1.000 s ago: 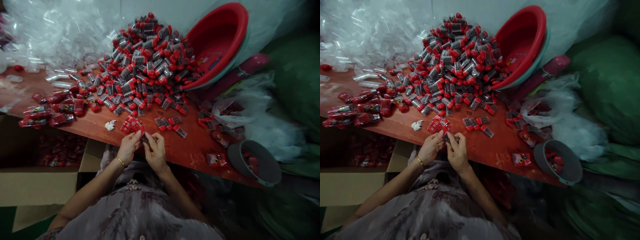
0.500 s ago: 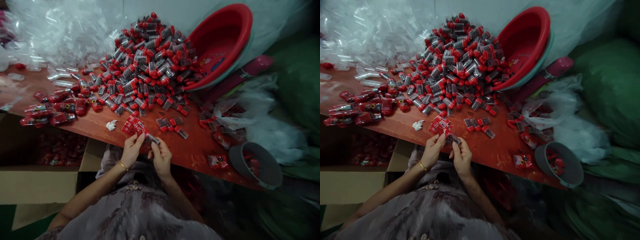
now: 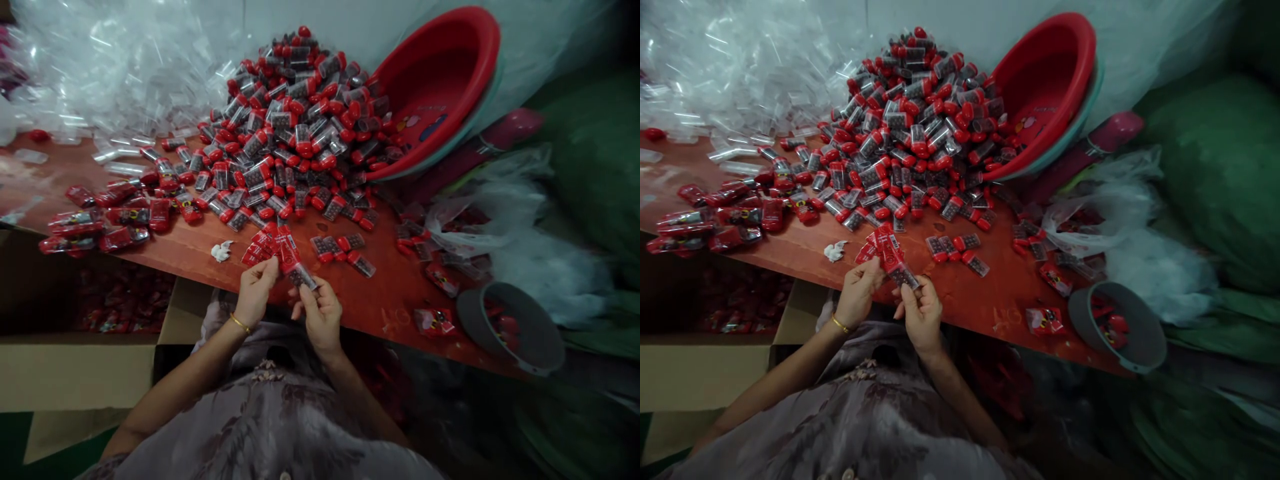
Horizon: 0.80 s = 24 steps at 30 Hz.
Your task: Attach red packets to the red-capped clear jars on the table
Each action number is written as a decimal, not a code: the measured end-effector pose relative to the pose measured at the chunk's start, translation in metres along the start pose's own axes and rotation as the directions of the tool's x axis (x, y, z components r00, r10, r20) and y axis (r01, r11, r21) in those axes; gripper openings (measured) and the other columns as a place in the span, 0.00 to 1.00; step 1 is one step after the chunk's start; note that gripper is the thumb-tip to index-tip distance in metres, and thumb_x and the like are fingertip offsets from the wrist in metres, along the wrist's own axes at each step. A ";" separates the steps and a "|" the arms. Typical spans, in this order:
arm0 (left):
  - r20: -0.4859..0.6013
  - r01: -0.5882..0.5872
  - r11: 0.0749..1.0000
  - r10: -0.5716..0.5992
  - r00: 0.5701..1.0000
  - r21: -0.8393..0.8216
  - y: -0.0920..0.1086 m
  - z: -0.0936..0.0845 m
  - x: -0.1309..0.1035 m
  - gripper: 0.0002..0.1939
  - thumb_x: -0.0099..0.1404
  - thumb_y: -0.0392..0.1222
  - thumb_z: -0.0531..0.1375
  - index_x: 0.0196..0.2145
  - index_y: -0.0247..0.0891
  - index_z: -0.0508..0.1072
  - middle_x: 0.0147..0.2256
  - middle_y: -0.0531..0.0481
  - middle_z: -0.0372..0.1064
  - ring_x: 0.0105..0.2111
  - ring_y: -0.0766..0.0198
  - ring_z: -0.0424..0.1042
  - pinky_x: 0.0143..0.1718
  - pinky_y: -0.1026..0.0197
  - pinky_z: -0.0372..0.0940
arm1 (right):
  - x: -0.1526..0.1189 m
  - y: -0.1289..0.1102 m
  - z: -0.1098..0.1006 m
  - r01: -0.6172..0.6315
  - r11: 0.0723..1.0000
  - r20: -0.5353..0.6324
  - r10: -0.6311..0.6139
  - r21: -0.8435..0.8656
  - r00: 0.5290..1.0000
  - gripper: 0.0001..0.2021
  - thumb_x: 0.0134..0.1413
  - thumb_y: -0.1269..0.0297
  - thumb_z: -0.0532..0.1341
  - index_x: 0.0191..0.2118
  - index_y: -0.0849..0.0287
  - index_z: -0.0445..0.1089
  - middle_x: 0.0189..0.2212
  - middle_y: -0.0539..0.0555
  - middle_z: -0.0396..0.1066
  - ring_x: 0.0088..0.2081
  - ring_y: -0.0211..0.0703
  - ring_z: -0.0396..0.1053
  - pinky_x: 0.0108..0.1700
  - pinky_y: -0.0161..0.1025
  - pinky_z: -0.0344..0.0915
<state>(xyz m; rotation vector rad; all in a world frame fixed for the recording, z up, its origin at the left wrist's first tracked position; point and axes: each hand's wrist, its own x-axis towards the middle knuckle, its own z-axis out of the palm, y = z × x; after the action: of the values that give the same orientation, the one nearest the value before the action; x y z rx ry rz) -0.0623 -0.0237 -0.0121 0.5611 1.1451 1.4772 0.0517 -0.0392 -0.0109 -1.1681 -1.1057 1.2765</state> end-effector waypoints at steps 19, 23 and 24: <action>-0.118 0.263 0.965 -0.260 0.958 0.014 0.034 0.001 0.013 0.25 0.33 0.54 0.72 0.23 0.32 0.72 0.20 0.53 0.70 0.19 0.70 0.69 0.22 0.67 0.66 | 0.013 0.005 -0.020 0.508 0.609 0.242 -0.467 -0.609 0.851 0.18 0.54 0.63 0.60 0.51 0.57 0.64 0.44 0.59 0.72 0.46 0.47 0.71 0.48 0.43 0.69; -0.133 0.259 0.965 -0.261 0.956 -0.033 0.036 -0.003 0.017 0.24 0.33 0.51 0.73 0.24 0.33 0.70 0.20 0.53 0.70 0.18 0.70 0.69 0.21 0.67 0.66 | 0.016 0.001 -0.024 0.548 0.504 0.323 -0.466 -0.668 0.824 0.18 0.57 0.60 0.57 0.52 0.59 0.63 0.44 0.61 0.73 0.45 0.49 0.72 0.45 0.44 0.70; -0.118 0.264 0.964 -0.266 0.957 -0.038 0.036 -0.005 0.018 0.24 0.33 0.50 0.73 0.24 0.33 0.70 0.21 0.53 0.71 0.18 0.70 0.69 0.22 0.67 0.66 | 0.016 0.001 -0.026 0.545 0.506 0.331 -0.454 -0.668 0.827 0.18 0.58 0.59 0.56 0.52 0.59 0.63 0.44 0.61 0.73 0.44 0.49 0.72 0.45 0.44 0.70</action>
<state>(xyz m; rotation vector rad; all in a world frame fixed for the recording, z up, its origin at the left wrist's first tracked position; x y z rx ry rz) -0.0878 -0.0049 0.0129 0.2905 1.2453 1.3033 0.0774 -0.0231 -0.0147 -1.1956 -2.0028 0.3891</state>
